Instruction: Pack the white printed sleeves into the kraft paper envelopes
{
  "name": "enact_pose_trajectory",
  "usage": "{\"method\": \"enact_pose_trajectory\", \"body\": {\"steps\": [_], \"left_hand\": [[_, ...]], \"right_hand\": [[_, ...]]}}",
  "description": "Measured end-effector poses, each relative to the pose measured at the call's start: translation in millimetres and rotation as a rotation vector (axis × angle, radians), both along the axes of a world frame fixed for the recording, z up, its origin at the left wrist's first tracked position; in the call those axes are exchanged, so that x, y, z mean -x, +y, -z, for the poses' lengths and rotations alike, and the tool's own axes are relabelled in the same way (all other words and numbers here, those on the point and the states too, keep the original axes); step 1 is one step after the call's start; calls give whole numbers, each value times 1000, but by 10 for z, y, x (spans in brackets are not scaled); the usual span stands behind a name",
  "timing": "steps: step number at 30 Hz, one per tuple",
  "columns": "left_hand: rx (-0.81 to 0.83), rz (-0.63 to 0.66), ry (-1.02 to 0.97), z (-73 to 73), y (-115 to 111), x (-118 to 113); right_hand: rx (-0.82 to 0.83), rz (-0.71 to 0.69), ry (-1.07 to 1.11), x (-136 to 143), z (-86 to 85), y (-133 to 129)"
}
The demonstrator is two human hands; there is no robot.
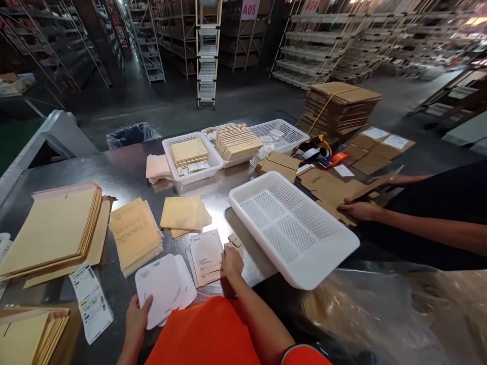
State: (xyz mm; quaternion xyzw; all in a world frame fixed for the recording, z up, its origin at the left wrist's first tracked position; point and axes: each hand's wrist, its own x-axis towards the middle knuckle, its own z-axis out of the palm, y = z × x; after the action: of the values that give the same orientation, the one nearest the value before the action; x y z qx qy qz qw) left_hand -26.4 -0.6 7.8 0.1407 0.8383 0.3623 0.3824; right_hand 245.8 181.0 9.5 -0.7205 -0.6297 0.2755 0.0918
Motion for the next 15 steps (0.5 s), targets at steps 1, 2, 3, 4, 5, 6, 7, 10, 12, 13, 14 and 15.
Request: {"method": "enact_pose_trajectory", "body": {"steps": [1, 2, 3, 4, 5, 6, 7, 10, 12, 13, 14, 15], "left_hand": [[-115, -108, -171, -55, 4, 4], [-226, -209, -332, -110, 13, 0], [-311, -290, -453, -163, 29, -11], [-357, -334, -519, -210, 51, -28], [-378, -353, -547, -250, 80, -52], [-391, -355, -570, -282, 116, -83], [-397, -364, -604, -310, 158, -122], [-349, -401, -717, -388, 304, -282], [-305, -435, -784, -456, 390, -408], [-287, -439, -794, -494, 421, -465], [-279, -425, -786, -531, 440, -515], [-278, -396, -763, -564, 447, -554]], "right_hand": [[-20, -4, 50, -37, -52, 9], [-37, -16, 108, -64, -111, 10], [-50, -35, 171, -79, -173, 4], [-59, -59, 238, -78, -234, -12], [-65, -87, 302, -60, -291, -37], [-71, -115, 357, -24, -338, -75], [-71, -141, 413, 30, -374, -125], [-4, -192, 570, 268, -404, -335], [54, -207, 620, 438, -370, -489], [70, -210, 616, 509, -345, -557], [76, -213, 593, 565, -321, -617], [82, -215, 566, 604, -300, -666]]}}
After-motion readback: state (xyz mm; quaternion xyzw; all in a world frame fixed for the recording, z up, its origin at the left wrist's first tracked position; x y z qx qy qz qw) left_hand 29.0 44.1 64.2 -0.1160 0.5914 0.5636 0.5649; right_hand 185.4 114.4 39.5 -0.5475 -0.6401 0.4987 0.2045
